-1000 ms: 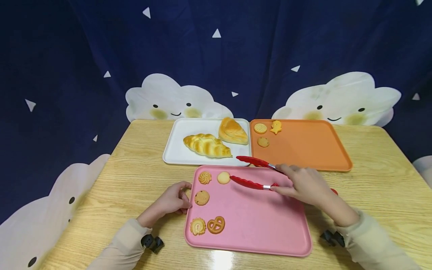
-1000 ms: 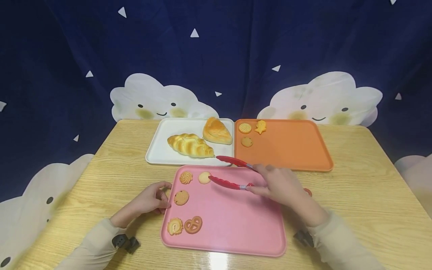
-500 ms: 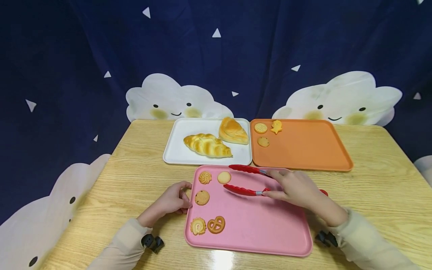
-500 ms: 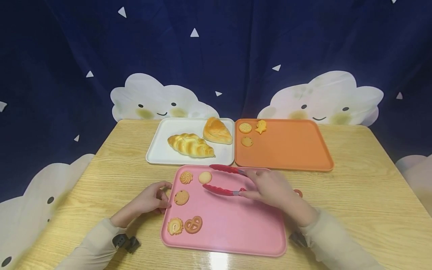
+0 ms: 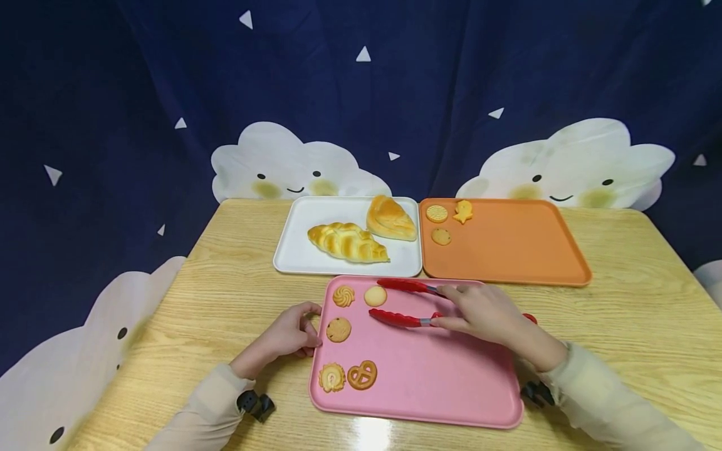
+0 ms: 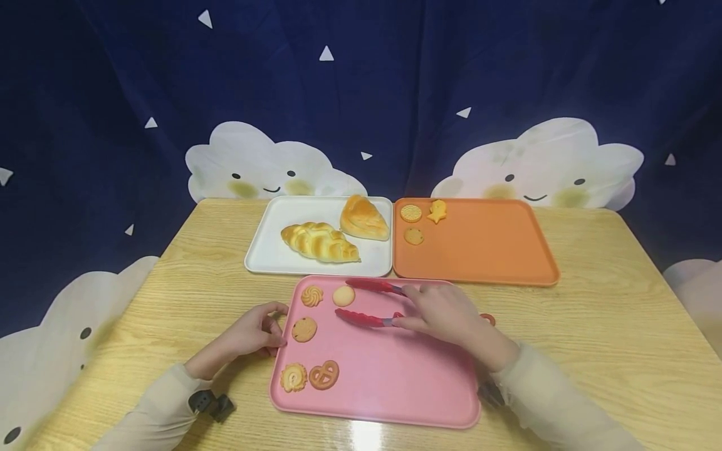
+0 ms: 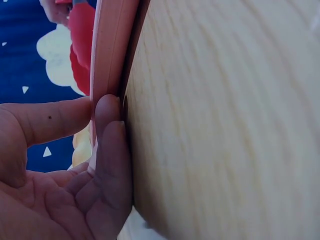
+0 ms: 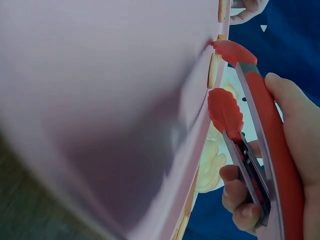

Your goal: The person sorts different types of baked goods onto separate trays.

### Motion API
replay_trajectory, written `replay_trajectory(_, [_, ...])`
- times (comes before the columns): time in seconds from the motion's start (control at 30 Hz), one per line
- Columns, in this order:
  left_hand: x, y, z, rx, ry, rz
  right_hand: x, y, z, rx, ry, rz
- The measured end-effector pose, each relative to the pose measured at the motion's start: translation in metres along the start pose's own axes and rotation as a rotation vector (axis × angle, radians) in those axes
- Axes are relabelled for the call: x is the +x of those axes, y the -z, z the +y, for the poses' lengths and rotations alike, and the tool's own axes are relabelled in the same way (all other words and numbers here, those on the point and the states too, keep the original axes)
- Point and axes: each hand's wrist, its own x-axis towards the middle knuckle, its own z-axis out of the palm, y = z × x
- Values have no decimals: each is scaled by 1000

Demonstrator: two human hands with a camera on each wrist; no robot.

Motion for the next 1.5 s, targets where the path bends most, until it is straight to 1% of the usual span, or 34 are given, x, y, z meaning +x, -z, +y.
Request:
replay_trajectory(0.13, [1,0,0,0,1,-2,4,0,-1,26,-1,-22])
replay_trajectory(0.3, [1,0,-1,1,-8,-1,7,1,-4,28,5,-21])
replay_trajectory(0.73, [1,-1,-2,-6,-18,-9,4,6,-4,50,14,-17])
replay_trajectory(0.97, [1,-1,0,-9,0,-13,3,11,-4,43,11,0])
replay_trajectory(1.07, [2,-1,0,-13,0,-12,1,13,-3,42,4,22])
replay_trajectory(1.3, [0,0,0,-10,-8,-3,-5,18,6,59,-40,27])
replay_trajectory(1.5, [0,0,0,-12,-10,-3,-12,23,13,46,-74,56])
